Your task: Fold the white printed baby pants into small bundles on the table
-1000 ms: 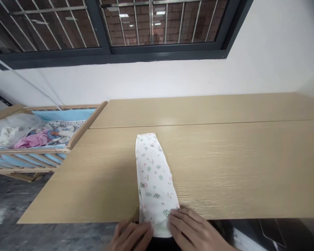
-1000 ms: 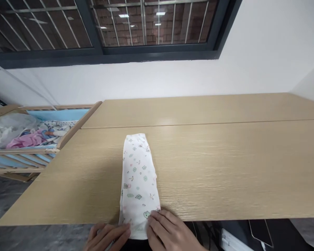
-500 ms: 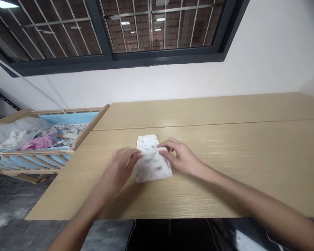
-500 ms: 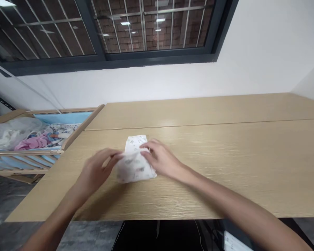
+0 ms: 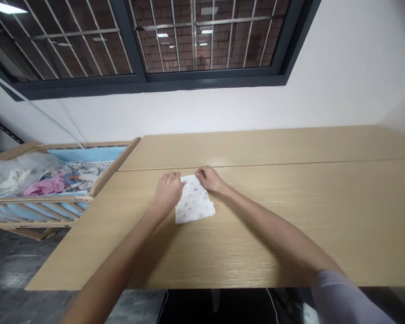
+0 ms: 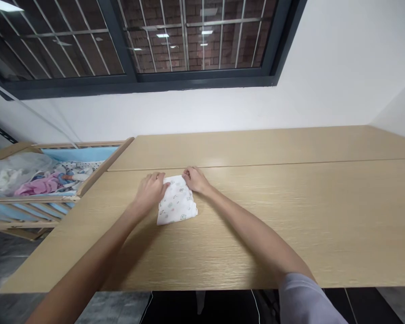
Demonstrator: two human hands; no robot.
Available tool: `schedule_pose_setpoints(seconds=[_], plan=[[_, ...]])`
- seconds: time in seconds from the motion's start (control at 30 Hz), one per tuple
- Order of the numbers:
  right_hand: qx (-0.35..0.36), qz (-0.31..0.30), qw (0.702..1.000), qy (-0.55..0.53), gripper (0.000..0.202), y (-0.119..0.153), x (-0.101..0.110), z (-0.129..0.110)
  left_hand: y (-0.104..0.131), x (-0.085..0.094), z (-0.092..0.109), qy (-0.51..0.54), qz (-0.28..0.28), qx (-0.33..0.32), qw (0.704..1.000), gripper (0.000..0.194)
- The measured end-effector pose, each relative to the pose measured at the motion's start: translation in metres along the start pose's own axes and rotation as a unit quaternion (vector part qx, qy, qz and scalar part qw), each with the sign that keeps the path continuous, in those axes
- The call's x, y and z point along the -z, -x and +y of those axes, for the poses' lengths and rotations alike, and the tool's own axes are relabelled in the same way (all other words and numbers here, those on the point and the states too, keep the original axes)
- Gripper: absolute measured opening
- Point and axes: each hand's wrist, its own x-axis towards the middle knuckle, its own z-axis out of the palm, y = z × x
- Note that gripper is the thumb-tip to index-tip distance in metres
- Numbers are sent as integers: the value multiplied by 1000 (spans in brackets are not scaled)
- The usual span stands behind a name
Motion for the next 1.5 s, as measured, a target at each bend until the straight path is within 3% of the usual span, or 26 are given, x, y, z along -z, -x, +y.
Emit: schedule_pose_setpoints(seconds=[0.1,0.2,0.3,0.43,0.67,0.83,1.03,1.2,1.37,1.5], plan=[[108,9,990,90,35,19,12,-23,63,-3,16,-20,4,-63,998,47],[244,-132,955,105,50,43,14,-50,114,-23,31,-55,10,-103,993,54],[341,-267,897,93,55,61,-1,-62,136,-44,38,-86,15,-103,991,56],[343,-333,870,121,56,58,-24,-47,137,-57,37,-99,23,-93,990,55],[249,-275,917,149,58,-6,-27,-4,135,-56,33,-81,20,-85,993,53],[235,-266,920,166,61,-14,-24,-3,132,-50,31,-60,7,-96,994,45],[237,-178,945,141,57,33,11,-36,127,-38,10,-6,-15,-148,989,35],[247,-222,931,152,46,90,40,-42,117,-26,-15,71,-18,-174,982,47],[243,-136,938,206,36,135,34,-19,104,-25,-21,59,-18,-208,976,50],[230,-85,941,233,33,149,32,-23,98,-26,-19,85,-39,-228,969,43]])
